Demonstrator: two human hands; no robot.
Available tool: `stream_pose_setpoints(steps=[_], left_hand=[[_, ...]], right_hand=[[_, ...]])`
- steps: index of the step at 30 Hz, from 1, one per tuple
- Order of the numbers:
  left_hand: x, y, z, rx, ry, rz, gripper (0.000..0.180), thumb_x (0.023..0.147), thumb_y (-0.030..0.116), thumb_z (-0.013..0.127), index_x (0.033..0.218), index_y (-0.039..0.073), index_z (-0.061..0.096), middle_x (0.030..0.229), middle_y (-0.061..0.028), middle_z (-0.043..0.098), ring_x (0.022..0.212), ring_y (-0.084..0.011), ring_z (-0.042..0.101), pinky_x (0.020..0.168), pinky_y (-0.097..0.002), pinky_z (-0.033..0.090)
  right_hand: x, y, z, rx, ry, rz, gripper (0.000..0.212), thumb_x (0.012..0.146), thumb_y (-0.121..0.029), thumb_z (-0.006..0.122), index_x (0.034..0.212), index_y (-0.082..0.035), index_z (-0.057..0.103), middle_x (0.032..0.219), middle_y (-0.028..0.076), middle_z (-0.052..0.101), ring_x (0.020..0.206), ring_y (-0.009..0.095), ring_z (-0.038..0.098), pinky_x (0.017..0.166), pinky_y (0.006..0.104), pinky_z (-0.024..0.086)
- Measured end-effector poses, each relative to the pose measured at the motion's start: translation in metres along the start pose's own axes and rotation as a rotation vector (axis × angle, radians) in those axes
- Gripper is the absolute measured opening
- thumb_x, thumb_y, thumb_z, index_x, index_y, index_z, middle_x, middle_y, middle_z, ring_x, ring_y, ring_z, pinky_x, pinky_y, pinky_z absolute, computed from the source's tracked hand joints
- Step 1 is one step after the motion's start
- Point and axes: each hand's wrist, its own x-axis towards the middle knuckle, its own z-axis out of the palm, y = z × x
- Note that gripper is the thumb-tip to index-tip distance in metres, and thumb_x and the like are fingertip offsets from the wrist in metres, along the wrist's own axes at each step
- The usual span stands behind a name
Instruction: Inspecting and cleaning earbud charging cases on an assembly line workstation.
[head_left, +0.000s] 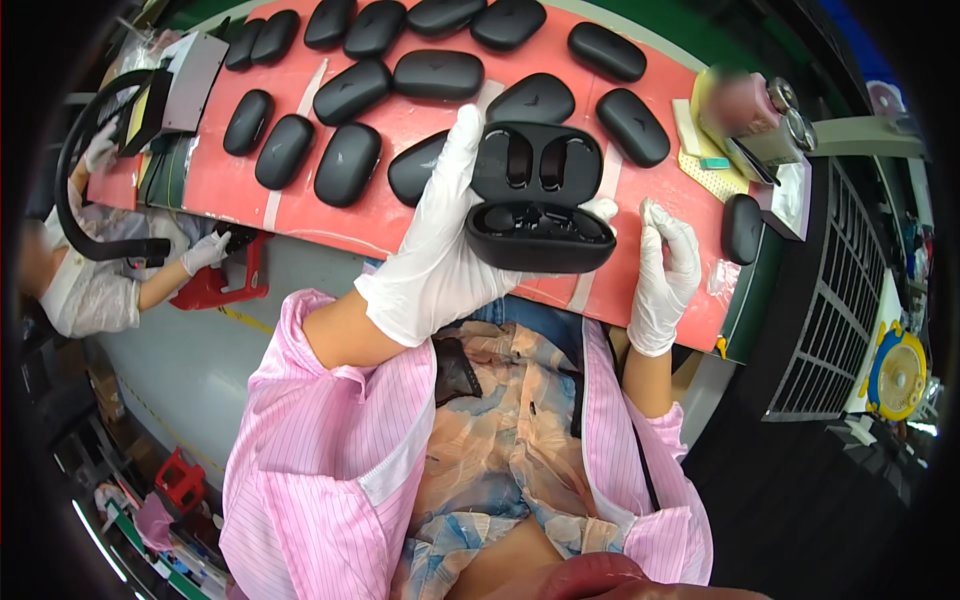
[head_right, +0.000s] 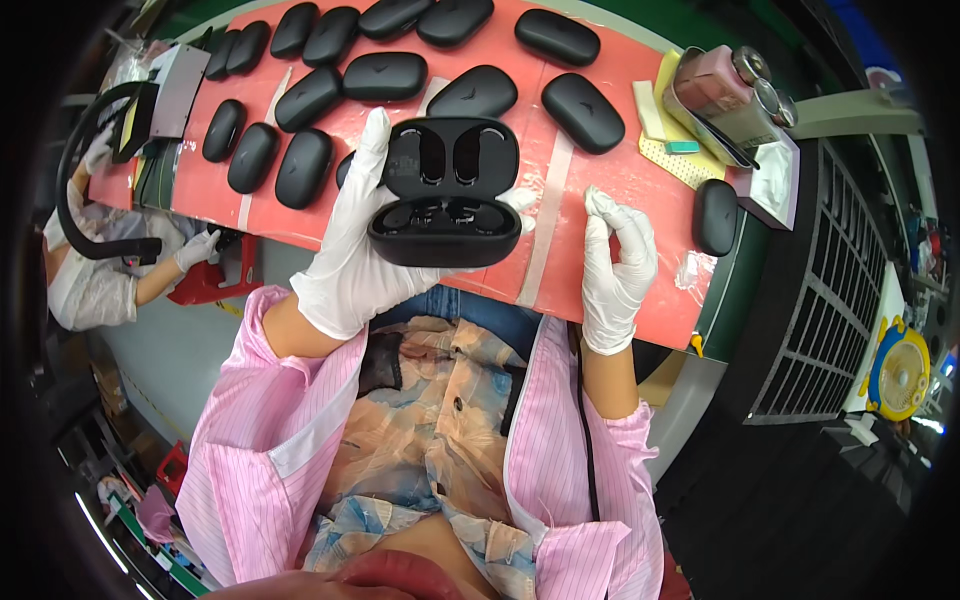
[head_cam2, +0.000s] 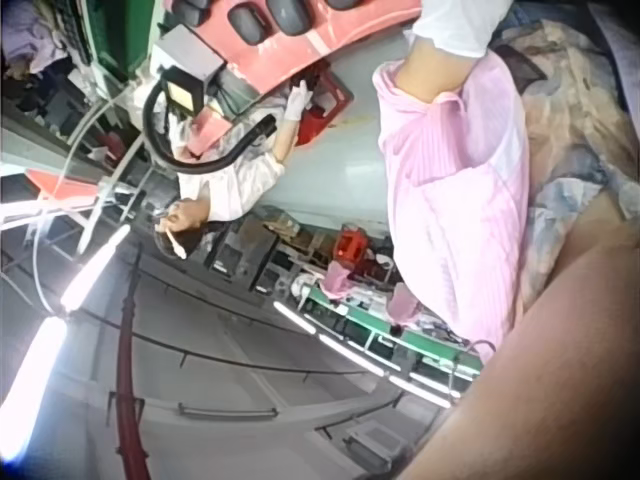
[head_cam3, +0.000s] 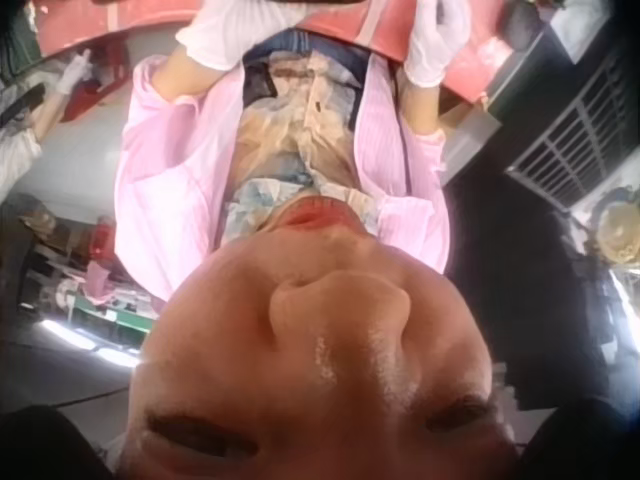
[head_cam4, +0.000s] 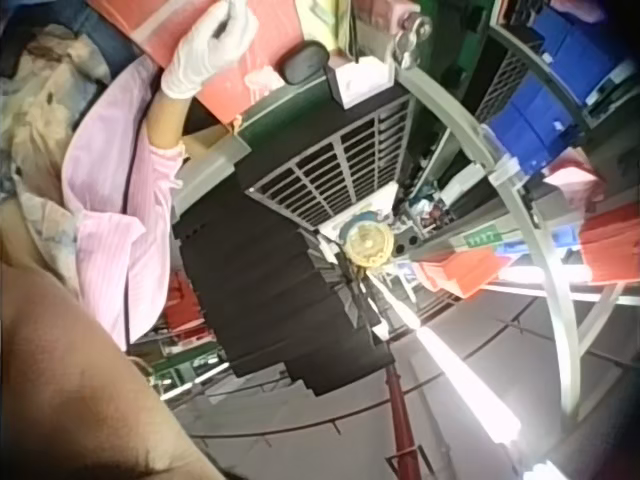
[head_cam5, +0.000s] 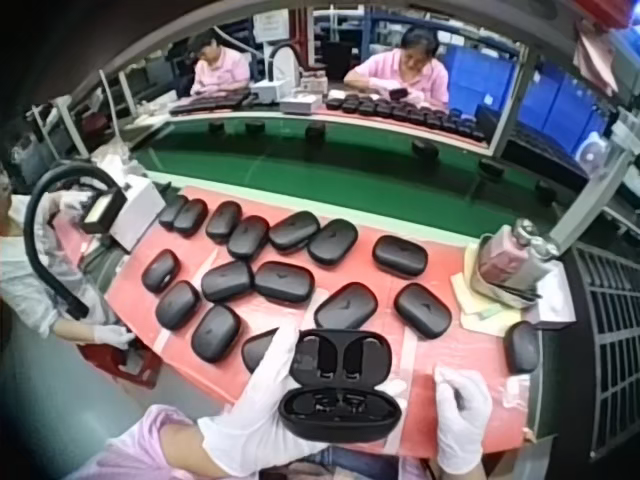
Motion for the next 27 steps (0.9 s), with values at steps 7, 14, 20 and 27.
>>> stream_pose_setpoints(steps=[7, 14, 20, 27], left_hand=[[0.007, -0.009, 0.004, 0.096, 0.006, -0.016, 0.069, 0.097, 0.062, 0.037, 0.133, 0.005, 0.05, 0.125, -0.0153, 0.061, 0.109, -0.0338, 0.064, 0.095, -0.0446, 0.055], [0.011, -0.02, -0.007, 0.289, 0.138, 0.089, 0.069, 0.096, 0.063, 0.038, 0.128, 0.004, 0.053, 0.116, -0.0145, 0.064, 0.098, -0.0277, 0.067, 0.09, -0.0396, 0.057], [0.006, -0.008, -0.006, 0.039, -0.005, -0.019, 0.068, 0.097, 0.061, 0.038, 0.132, 0.004, 0.051, 0.123, -0.0204, 0.061, 0.107, -0.0394, 0.064, 0.092, -0.0485, 0.056], [0.0, -0.008, -0.008, 0.039, -0.007, -0.07, 0.075, 0.094, 0.067, 0.038, 0.129, 0.002, 0.053, 0.119, -0.0203, 0.063, 0.104, -0.0367, 0.066, 0.086, -0.0465, 0.059]], right_hand=[[0.068, -0.053, -0.014, -0.25, -0.189, -0.528, 0.025, 0.078, 0.008, 0.062, 0.096, -0.006, 0.069, 0.092, 0.008, 0.064, 0.082, 0.024, 0.062, 0.074, 0.0344, 0.05], [0.091, -0.079, -0.005, -0.448, -0.798, -0.716, 0.022, 0.076, 0.004, 0.062, 0.094, -0.007, 0.069, 0.088, 0.006, 0.062, 0.079, 0.025, 0.06, 0.073, 0.0366, 0.049], [0.058, -0.042, -0.03, 0.152, -0.335, 0.006, 0.018, 0.087, 0.003, 0.062, 0.103, 0.0, 0.07, 0.094, 0.006, 0.065, 0.091, 0.014, 0.06, 0.084, 0.0272, 0.046], [-0.006, -0.003, -0.003, 0.108, -0.085, 0.119, 0.012, 0.092, 0.001, 0.06, 0.101, 0.002, 0.068, 0.104, 0.007, 0.065, 0.098, 0.015, 0.059, 0.09, 0.0269, 0.045]])
